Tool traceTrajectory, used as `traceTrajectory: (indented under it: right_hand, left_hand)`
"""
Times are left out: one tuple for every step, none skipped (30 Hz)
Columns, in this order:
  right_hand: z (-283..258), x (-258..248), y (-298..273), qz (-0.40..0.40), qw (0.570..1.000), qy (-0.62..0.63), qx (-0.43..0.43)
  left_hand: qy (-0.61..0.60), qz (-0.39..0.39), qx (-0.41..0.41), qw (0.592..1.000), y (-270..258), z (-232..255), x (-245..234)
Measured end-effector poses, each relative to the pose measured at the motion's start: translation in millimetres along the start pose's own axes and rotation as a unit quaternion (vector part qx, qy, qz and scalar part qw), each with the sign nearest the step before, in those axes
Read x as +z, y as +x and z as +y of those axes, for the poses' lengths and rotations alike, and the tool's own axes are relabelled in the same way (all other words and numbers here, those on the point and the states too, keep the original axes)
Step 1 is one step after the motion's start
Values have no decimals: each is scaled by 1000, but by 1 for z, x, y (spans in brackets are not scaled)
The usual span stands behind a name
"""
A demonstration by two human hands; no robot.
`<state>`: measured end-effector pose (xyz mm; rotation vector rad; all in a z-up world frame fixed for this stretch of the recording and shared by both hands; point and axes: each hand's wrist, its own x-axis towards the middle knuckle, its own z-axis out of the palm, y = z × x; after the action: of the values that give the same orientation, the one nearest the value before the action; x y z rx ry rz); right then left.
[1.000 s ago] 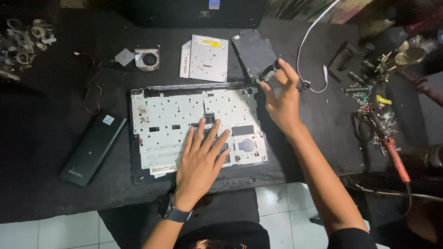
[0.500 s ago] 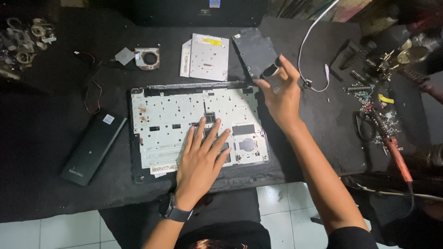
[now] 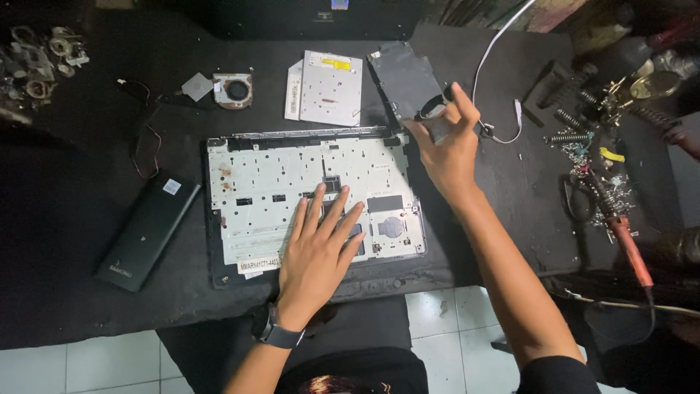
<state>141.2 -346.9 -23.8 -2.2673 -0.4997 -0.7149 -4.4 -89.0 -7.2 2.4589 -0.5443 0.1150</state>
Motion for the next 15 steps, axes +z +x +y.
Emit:
traceTrajectory:
  right_hand:
    - [-9, -4, 6, 0, 1000, -1, 1]
    - [-18, -8, 11, -20, 1000, 6, -3]
    - [-27, -11, 17, -41, 999, 15, -8]
    - [-16, -8, 11, -42, 999, 16, -7]
    - [-6, -5, 5, -37, 999, -6, -9]
    - [5, -3, 0, -31, 999, -28, -11]
    - [-3, -5, 4, -32, 999, -29, -10]
    - [-12, -7, 9, -32, 999, 5, -12]
    - [-21, -9, 15, -31, 999, 39, -15]
    - [-19, -10, 14, -32, 999, 39, -16]
    - [-17, -9, 15, -47, 998, 37, -18]
    - [-16, -8, 15, -62, 997, 35, -21]
    - [-13, -6, 14, -62, 997, 37, -22]
    - [-10, -3, 13, -40, 998, 45, -26]
    - [-7, -1, 11, -18, 998, 53, -28]
  left_hand:
    - [0, -1, 0, 1000, 0, 0, 0]
    - [0, -3, -1, 1000, 0, 0, -1]
    - [2, -5, -4, 1000, -1, 1, -1]
    - [2, -6, -6, 1000, -1, 1, -1]
    - [-1, -6, -4, 1000, -1, 1, -2]
    - [-5, -6, -2, 1000, 0, 1, -2]
    - [-5, -7, -3, 1000, -1, 0, -1]
    - [46, 19, 20, 999, -1, 0, -1]
    - [98, 47, 43, 993, -1, -1, -1]
    - [98, 47, 42, 993, -1, -1, 0]
    - [96, 44, 41, 994, -1, -2, 1]
    - [94, 40, 40, 994, -2, -2, 2]
    - [96, 41, 39, 994, -1, -3, 1]
    - [92, 43, 39, 994, -1, -3, 1]
    - [87, 42, 39, 995, -1, -3, 1]
